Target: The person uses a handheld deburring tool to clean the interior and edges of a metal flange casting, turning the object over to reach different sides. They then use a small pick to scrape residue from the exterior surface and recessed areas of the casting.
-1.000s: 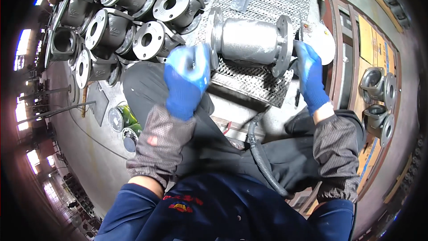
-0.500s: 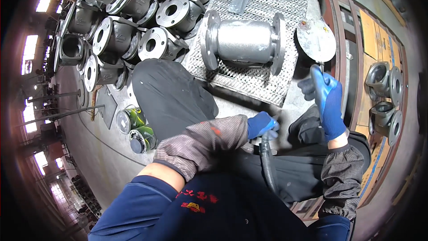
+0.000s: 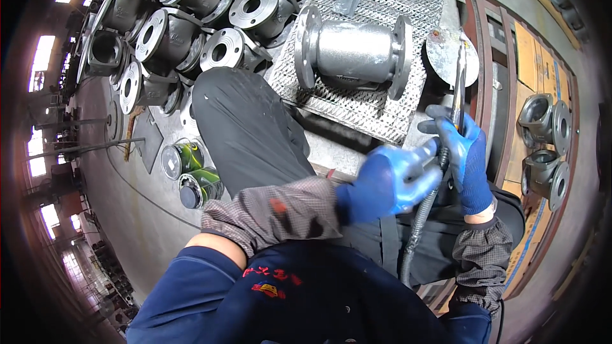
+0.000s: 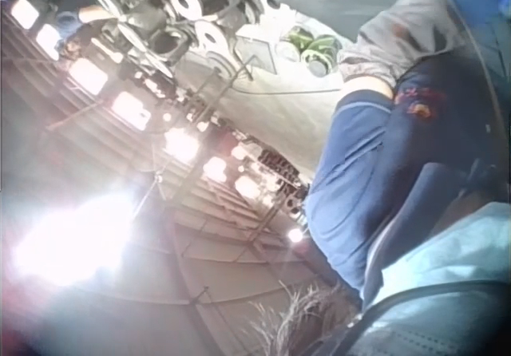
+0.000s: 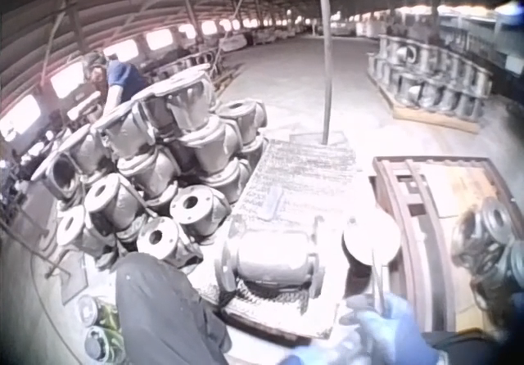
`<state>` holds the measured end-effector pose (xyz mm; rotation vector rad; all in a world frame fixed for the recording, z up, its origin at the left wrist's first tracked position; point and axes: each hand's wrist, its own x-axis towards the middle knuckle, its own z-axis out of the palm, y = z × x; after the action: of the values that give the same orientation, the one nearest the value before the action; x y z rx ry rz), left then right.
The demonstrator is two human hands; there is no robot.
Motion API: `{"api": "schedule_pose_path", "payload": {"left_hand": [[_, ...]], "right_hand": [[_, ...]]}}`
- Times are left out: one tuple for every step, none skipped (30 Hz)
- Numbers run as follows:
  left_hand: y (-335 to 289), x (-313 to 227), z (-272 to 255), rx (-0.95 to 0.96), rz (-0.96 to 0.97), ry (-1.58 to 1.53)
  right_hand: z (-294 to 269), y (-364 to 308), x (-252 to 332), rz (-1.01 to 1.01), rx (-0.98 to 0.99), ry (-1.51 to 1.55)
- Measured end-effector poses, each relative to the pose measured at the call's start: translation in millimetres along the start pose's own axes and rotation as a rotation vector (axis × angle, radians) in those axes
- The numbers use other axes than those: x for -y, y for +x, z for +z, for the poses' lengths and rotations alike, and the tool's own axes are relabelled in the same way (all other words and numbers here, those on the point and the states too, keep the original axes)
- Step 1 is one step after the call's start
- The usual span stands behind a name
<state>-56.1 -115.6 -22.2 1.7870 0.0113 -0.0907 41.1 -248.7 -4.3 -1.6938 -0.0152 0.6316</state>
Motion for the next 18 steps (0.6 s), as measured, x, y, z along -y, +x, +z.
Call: {"api": "schedule_pose_path", "payload": {"left_hand": [[2,11,-15,-0.089,0.018,-0.031],[5,20,-30,-0.178,0.040,-0.060],[9,12,-45,-0.277,-0.127,-0.262],[17,10,-59,-0.268,-0.112,-0.392],[23,8,-73,-0.261,-0.098,-0.522],[24,1,-89,-0.077,-0.339,-0.704],[25,0,-93,-0.020,-0.230,-0.614],[28,3,-94,0.027,-0.206,-0.623],[32,5,-95,0.074,-0.182,-0.627],[36,10,-95,0.112,-0.244,-0.729],[37,10,-94,0.072,-0.240,-0.707],[38,7,-96,0.025,-0.232,-0.676],[40,15,-97,-0.030,-0.258,-0.695],[42,16,-95,-0.109,-0.186,-0.689],[41,15,-98,-0.113,-0.139,-0.593],[39,14,-102,-0.117,-0.092,-0.498],[39,17,-104,-0.126,-0.104,-0.430],[39,16,-108,-0.130,-0.117,-0.470]], "right_hand": [[1,1,2,-0.015,0.023,-0.017],[3,2,5,-0.030,0.041,-0.033],[6,0,14,-0.011,0.120,-0.028],[16,0,14,-0.014,0.207,0.012],[26,1,14,-0.015,0.290,0.048],[33,3,13,-0.014,0.368,0.081],[37,6,16,0.032,0.475,0.052],[41,9,19,0.080,0.583,0.023],[45,13,19,0.093,0.642,-0.005],[50,14,26,0.060,0.642,-0.086],[54,21,16,0.071,0.631,-0.063],[61,26,11,0.072,0.626,-0.039],[64,26,19,0.137,0.597,-0.094],[71,29,12,-0.015,0.478,-0.210],[75,31,12,-0.091,0.453,-0.290],[78,34,13,-0.167,0.428,-0.369],[83,36,14,-0.189,0.391,-0.427],[88,39,13,-0.295,0.340,-0.540]]}}
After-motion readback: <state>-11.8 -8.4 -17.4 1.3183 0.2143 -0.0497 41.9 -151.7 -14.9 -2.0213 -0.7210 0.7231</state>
